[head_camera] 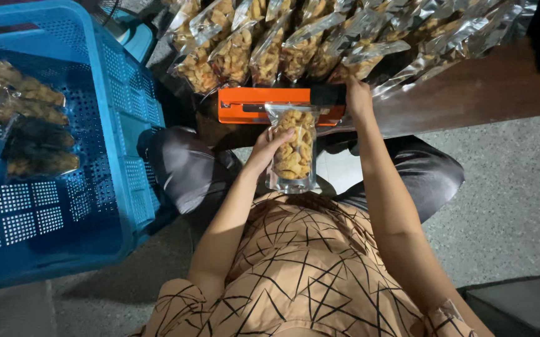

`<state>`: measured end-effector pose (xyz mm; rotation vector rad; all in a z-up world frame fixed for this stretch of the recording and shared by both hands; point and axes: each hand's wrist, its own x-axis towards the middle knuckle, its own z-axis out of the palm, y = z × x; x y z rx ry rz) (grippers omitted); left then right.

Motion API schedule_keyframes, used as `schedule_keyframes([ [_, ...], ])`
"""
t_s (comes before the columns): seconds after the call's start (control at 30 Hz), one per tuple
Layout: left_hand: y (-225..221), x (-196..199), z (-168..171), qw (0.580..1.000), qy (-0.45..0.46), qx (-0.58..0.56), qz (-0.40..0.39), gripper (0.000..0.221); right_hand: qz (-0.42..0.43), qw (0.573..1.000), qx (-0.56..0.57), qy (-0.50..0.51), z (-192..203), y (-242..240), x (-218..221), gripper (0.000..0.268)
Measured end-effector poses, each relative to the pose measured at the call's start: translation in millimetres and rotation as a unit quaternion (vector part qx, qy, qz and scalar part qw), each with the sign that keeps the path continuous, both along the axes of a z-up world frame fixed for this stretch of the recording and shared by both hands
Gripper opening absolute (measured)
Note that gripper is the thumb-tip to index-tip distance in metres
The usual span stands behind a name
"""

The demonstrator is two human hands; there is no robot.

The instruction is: The person wipes a clear plastic bag filled with snacks using a white cloth, then seals it with an orange handheld heat sealer. The sealed bag is placed into a blue plastic basket. This process is repeated for multiple snack bags.

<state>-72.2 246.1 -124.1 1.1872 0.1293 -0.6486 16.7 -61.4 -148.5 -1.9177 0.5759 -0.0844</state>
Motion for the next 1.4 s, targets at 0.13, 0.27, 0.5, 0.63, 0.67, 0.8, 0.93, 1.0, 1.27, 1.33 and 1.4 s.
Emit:
schedule_keyframes([
  [0.13, -3, -1, 0, 0.998, 0.001, -0.052, 0.021, 0.075, -0.02, 0.999, 0.045, 0.018, -5, 3, 4, 0.051],
  [0.27, -3, -4, -6, 0.999, -0.009, -0.046, 0.012, 0.075, -0.04, 0.998, 0.055, -0.016, -10, 11, -2, 0.054],
  [0.5, -4, -3, -7, 0.998, -0.008, -0.057, 0.023, 0.072, -0.03, 0.999, 0.007, -0.011, -7, 12, -2, 0.052],
  [0.63, -4, -3, -4, 0.999, -0.007, -0.047, 0.02, 0.07, -0.028, 0.999, 0.035, -0.02, -12, 11, -2, 0.05],
  [0.67, -4, -3, -2, 0.999, -0.013, -0.048, 0.019, 0.069, -0.03, 0.999, 0.025, -0.018, -12, 12, -1, 0.051],
  [0.8, -3, -2, 1, 0.998, -0.003, -0.052, 0.019, 0.072, -0.038, 0.999, -0.016, -0.017, -11, 13, 0, 0.051],
  [0.93, -3, -1, 3, 0.999, -0.001, 0.031, -0.01, 0.08, -0.041, 0.999, 0.012, -0.008, -2, 17, -5, 0.051],
  [1.0, -3, -1, 4, 0.999, 0.005, 0.032, -0.003, 0.083, -0.056, 0.998, 0.042, 0.004, 3, 21, -6, 0.052],
  [1.27, -3, -1, 8, 1.0, 0.007, 0.025, 0.0, 0.084, -0.054, 0.998, 0.017, -0.012, 19, 27, -9, 0.051],
  [1.33, -3, -1, 7, 1.0, 0.005, 0.02, 0.002, 0.086, -0.048, 0.999, -0.006, -0.016, 20, 28, -10, 0.05],
  [1.4, -3, -2, 5, 1.0, 0.006, 0.031, 0.0, 0.089, -0.054, 0.998, -0.016, 0.008, 21, 29, -10, 0.052],
])
